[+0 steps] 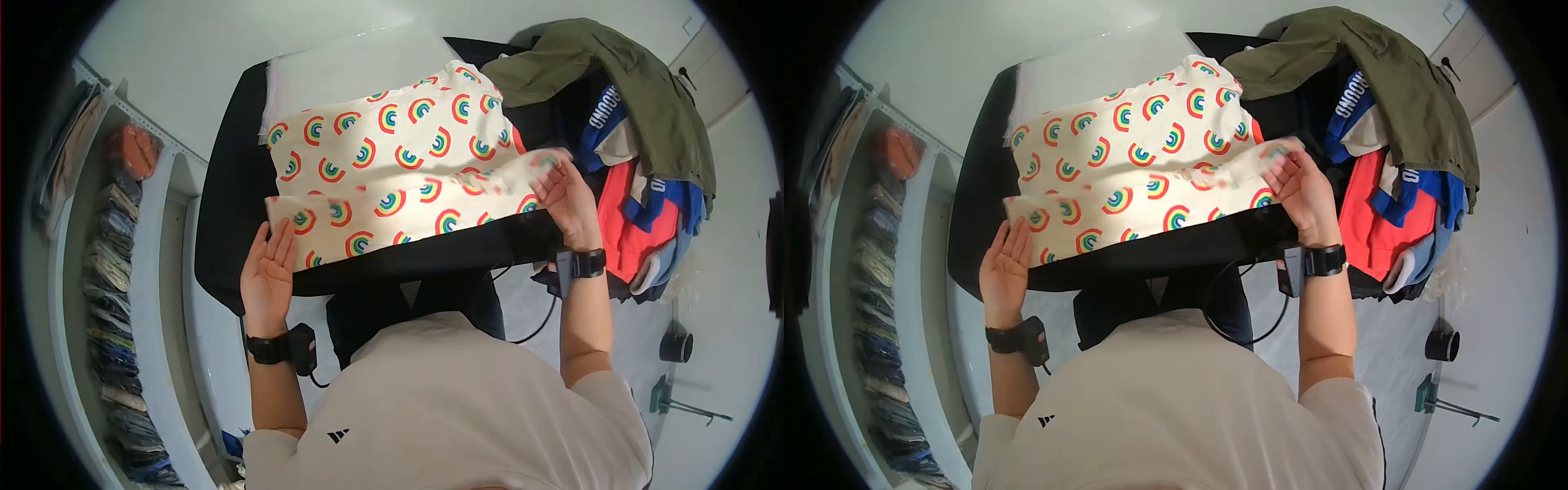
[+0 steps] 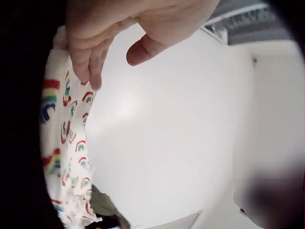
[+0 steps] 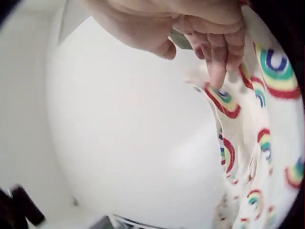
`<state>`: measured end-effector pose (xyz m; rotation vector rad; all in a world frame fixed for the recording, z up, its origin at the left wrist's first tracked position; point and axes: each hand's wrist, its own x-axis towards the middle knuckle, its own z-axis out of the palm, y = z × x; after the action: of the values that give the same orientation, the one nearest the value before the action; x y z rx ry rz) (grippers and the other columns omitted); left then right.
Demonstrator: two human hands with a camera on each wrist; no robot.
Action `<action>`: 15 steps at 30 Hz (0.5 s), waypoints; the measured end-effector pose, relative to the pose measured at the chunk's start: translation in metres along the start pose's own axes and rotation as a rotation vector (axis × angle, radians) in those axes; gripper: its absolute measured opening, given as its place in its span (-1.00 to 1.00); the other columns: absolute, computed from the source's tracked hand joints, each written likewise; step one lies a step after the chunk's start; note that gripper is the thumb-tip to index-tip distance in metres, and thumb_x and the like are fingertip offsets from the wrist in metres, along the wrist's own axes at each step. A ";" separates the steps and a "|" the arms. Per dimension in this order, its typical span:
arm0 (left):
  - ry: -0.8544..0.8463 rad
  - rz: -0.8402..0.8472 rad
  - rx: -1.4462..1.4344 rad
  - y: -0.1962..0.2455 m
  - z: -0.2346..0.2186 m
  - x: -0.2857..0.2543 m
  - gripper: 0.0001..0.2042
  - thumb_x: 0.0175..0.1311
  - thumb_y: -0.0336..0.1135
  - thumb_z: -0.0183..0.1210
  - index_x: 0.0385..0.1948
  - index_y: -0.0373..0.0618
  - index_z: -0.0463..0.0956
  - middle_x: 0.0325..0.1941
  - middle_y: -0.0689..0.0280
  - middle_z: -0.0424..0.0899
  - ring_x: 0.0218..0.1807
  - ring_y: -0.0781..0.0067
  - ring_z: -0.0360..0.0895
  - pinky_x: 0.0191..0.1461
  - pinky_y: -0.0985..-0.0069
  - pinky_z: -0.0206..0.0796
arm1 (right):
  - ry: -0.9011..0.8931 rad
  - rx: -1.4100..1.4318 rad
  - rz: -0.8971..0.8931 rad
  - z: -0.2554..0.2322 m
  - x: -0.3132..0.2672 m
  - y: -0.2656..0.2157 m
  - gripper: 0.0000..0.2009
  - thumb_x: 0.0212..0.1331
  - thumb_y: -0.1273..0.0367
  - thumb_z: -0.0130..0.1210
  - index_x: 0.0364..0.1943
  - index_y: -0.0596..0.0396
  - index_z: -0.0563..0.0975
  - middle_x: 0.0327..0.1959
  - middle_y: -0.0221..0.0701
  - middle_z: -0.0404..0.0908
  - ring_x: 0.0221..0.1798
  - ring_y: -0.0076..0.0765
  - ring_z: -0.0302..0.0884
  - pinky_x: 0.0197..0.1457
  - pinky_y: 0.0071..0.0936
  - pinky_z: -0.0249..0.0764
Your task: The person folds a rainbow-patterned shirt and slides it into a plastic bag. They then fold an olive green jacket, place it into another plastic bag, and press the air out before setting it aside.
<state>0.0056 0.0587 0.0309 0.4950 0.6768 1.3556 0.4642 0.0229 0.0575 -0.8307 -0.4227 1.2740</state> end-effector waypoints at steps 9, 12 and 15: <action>-0.219 0.639 1.736 0.006 0.008 -0.035 -0.50 -0.11 -0.61 0.12 0.00 -0.07 0.49 0.13 0.17 0.48 0.21 0.08 0.32 0.29 0.28 0.13 | 0.331 -1.129 -0.385 -0.025 -0.026 0.002 -0.81 0.17 0.40 0.13 -0.20 0.23 0.54 -0.35 -0.46 0.56 -0.32 -0.64 0.42 -0.26 -0.69 0.33; -0.283 0.633 1.732 -0.004 -0.009 -0.027 -0.50 -0.10 -0.65 0.08 0.01 -0.09 0.48 0.18 0.21 0.46 0.20 0.12 0.34 0.30 0.29 0.11 | 0.217 -1.067 -0.225 -0.023 -0.032 0.003 -0.79 0.15 0.40 0.15 -0.19 0.25 0.53 -0.36 -0.44 0.55 -0.32 -0.63 0.43 -0.27 -0.68 0.34; -0.233 0.677 1.731 -0.006 -0.015 -0.016 -0.59 -0.06 -0.68 0.05 -0.11 -0.14 0.55 0.06 0.22 0.55 0.17 0.17 0.40 0.24 0.33 0.19 | 0.172 -1.085 -0.325 -0.039 -0.014 0.014 -0.79 0.13 0.41 0.17 -0.21 0.26 0.53 -0.42 -0.47 0.54 -0.37 -0.65 0.42 -0.31 -0.70 0.33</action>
<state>-0.0015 0.0406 0.0182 2.3656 1.4700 0.9315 0.4785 -0.0016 0.0241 -1.6733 -1.0960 0.5915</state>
